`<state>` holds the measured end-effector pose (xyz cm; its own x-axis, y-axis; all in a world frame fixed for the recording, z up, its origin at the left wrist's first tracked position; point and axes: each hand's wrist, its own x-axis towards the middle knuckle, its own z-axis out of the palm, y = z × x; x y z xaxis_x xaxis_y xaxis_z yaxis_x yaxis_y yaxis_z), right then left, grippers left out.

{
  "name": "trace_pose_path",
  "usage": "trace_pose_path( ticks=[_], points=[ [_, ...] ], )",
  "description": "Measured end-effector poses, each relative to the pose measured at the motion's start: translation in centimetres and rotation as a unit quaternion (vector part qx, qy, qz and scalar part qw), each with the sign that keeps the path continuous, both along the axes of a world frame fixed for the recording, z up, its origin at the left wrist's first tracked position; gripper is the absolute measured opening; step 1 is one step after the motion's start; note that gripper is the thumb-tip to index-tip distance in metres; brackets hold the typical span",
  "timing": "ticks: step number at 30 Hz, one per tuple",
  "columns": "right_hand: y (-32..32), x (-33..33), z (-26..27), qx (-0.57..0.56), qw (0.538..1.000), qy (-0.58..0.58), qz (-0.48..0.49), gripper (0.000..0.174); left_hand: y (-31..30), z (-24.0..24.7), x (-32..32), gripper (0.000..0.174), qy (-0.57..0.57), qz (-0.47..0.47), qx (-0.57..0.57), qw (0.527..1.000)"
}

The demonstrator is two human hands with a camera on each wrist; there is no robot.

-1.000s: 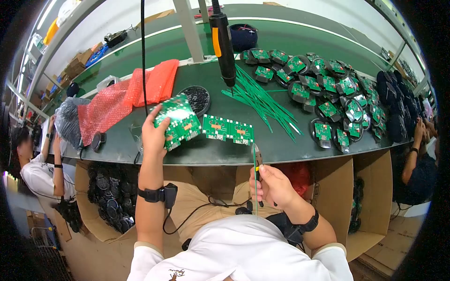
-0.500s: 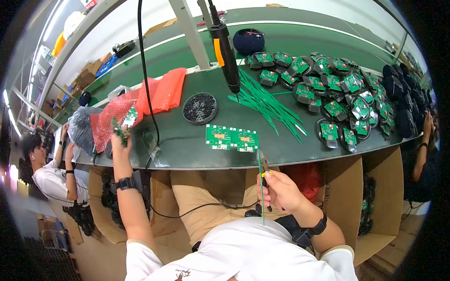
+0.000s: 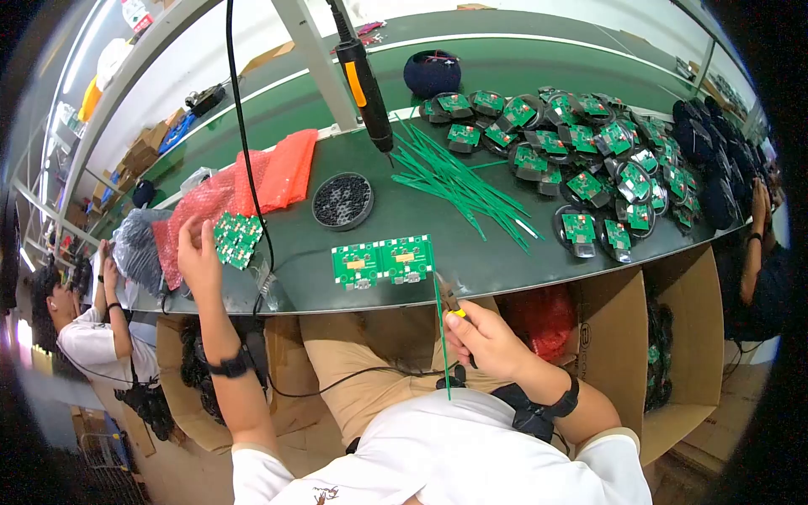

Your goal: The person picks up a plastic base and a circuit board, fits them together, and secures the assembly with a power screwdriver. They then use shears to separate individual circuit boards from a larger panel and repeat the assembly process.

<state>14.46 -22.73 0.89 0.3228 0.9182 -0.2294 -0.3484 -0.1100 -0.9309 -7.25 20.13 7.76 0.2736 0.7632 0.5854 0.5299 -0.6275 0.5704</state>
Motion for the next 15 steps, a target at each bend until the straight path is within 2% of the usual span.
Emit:
trace_pose_path(
  ticks=[1, 2, 3, 5, 6, 8, 12, 15],
  points=[
    [0.2, -0.2, 0.1, -0.003, 1.000, 0.001, 0.001, 0.028, -3.9, 1.2, 0.6, 0.038, -0.092, -0.113, -0.140, 0.979],
    [0.3, -0.5, 0.4, -0.001, 0.999, -0.035, 0.005, 0.027, -8.5, 1.5, 1.3, 0.033, -0.131, -0.203, -0.208, 0.948],
    [0.5, -0.7, 0.5, 0.000, 0.997, -0.071, 0.011, 0.026, -12.9, 1.4, 2.7, 0.038, -0.096, -0.248, -0.177, 0.948],
    [0.7, -0.9, 0.3, -0.011, 0.994, -0.103, 0.026, 0.026, -18.3, 0.3, 4.5, 0.060, -0.101, -0.311, -0.232, 0.916],
    [0.8, -1.0, 0.2, -0.017, 0.990, -0.135, 0.034, 0.026, -19.6, -0.1, 5.1, 0.062, -0.133, -0.340, -0.295, 0.883],
    [0.9, -1.1, 0.1, -0.028, 0.985, -0.168, 0.031, 0.025, -20.7, -1.0, 6.0, 0.055, -0.187, -0.331, -0.415, 0.826],
    [0.9, -1.2, 0.1, -0.018, 0.977, -0.212, -0.010, 0.025, -21.0, -2.7, 6.5, 0.043, -0.218, -0.337, -0.437, 0.805],
    [1.1, -1.0, 0.0, -0.017, 0.973, -0.228, -0.027, 0.026, -21.7, -2.5, 6.5, 0.035, -0.212, -0.330, -0.422, 0.818]
  ],
)
